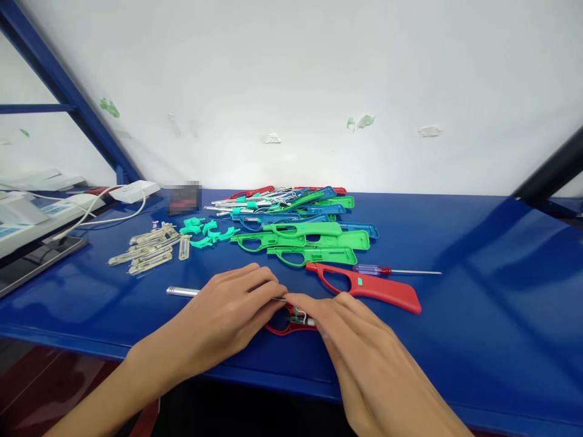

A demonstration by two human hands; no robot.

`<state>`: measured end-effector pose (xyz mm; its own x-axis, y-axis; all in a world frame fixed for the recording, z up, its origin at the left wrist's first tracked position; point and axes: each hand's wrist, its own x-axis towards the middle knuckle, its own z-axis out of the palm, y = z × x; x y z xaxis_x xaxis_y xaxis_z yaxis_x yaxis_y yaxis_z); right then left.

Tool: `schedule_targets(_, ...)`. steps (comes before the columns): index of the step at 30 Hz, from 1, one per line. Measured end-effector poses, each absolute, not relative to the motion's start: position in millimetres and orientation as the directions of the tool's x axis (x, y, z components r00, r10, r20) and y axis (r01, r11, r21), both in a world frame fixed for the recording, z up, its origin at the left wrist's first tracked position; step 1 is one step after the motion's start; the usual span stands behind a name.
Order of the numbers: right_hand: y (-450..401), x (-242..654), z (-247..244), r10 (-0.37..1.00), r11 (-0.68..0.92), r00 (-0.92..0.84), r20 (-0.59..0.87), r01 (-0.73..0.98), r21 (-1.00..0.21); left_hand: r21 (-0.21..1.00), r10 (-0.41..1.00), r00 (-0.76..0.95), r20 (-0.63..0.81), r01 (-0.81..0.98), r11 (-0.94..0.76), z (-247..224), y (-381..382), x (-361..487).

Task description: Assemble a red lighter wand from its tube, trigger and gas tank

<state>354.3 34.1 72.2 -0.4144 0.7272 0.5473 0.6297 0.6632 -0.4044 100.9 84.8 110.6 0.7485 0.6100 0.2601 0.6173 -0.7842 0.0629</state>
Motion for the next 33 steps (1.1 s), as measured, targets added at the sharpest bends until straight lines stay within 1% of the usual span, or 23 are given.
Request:
schedule_targets(5,35,355,72,0.739,0.654,-0.426,0.523,0.643,-0.400,0.154,0.621,0.725,0.297,0.606,-0.781,115,81,90)
schedule_targets(7,35,356,70,0.747,0.646,-0.437,0.501,0.655,-0.392,0.173,0.641,0.712,0.287,0.620,-0.766,119,78,85)
schedule_targets(14,36,359,68,0.777,0.620,-0.463,0.427,0.679,-0.393,0.136,0.667,0.712,0.219,0.655,-0.744,123,76,77)
schedule_targets(24,37,353,74,0.767,0.628,-0.457,0.450,0.678,-0.382,0.073,0.698,0.707,0.115,0.694,-0.716,126,74,85)
schedule_targets(27,38,354,73,0.764,0.629,-0.456,0.455,0.684,-0.369,0.077,0.696,0.705,0.135,0.693,-0.717,125,73,85)
schedule_targets(33,38,354,72,0.750,0.641,-0.464,0.471,0.685,-0.346,0.127,0.682,0.704,0.199,0.671,-0.730,121,73,85)
